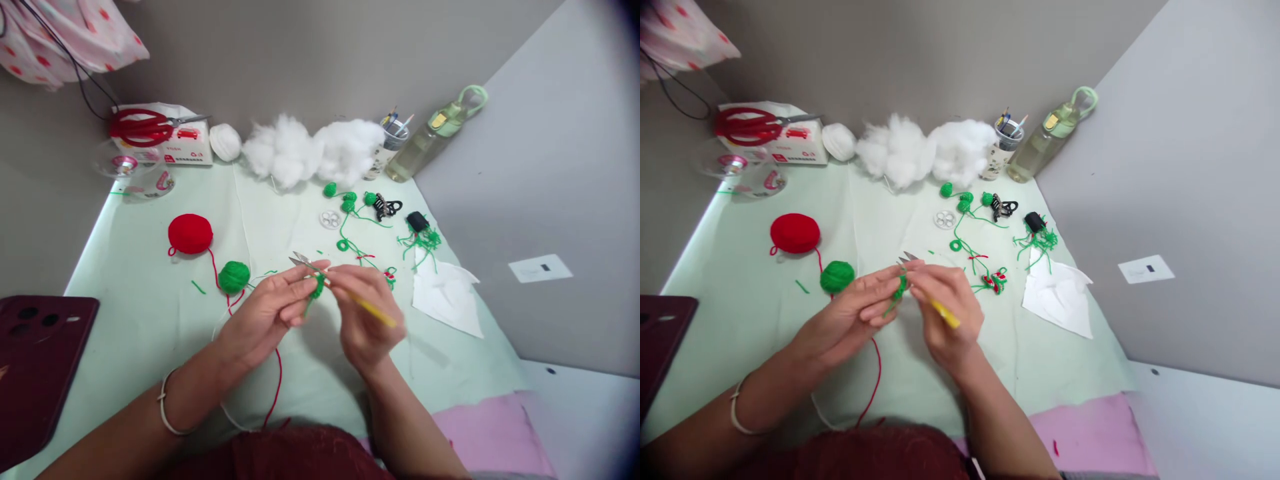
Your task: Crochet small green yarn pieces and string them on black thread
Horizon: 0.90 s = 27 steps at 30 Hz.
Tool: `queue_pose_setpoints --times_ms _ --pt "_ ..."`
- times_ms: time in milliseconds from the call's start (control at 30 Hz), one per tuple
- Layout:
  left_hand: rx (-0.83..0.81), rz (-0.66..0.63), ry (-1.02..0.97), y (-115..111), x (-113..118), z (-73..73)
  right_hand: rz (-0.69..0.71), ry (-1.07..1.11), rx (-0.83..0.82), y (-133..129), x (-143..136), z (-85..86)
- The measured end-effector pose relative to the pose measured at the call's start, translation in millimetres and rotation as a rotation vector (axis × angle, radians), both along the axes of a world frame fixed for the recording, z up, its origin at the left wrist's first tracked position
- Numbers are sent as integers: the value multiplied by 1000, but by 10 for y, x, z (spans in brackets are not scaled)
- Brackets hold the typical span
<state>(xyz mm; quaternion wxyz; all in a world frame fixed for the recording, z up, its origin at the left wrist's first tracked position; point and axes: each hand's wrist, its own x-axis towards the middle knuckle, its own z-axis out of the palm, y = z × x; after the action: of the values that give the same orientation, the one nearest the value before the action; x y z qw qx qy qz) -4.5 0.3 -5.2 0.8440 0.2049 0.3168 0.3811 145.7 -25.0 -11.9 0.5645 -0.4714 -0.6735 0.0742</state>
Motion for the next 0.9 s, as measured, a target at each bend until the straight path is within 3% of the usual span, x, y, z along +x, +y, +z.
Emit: queue_pose_setpoints --times_ms 133,200,500,733,900 --pt "27 51 46 54 -31 -4 143 494 -285 92 66 5" --pt "103 56 112 34 -8 1 221 571 -368 114 53 -27" --pt "367 132 312 -17 58 -38 269 492 -505 107 9 -48" --pt "304 311 369 36 63 -158 320 322 -651 77 -20 34" --pt "258 315 286 20 58 -135 423 171 -723 60 -11 89"
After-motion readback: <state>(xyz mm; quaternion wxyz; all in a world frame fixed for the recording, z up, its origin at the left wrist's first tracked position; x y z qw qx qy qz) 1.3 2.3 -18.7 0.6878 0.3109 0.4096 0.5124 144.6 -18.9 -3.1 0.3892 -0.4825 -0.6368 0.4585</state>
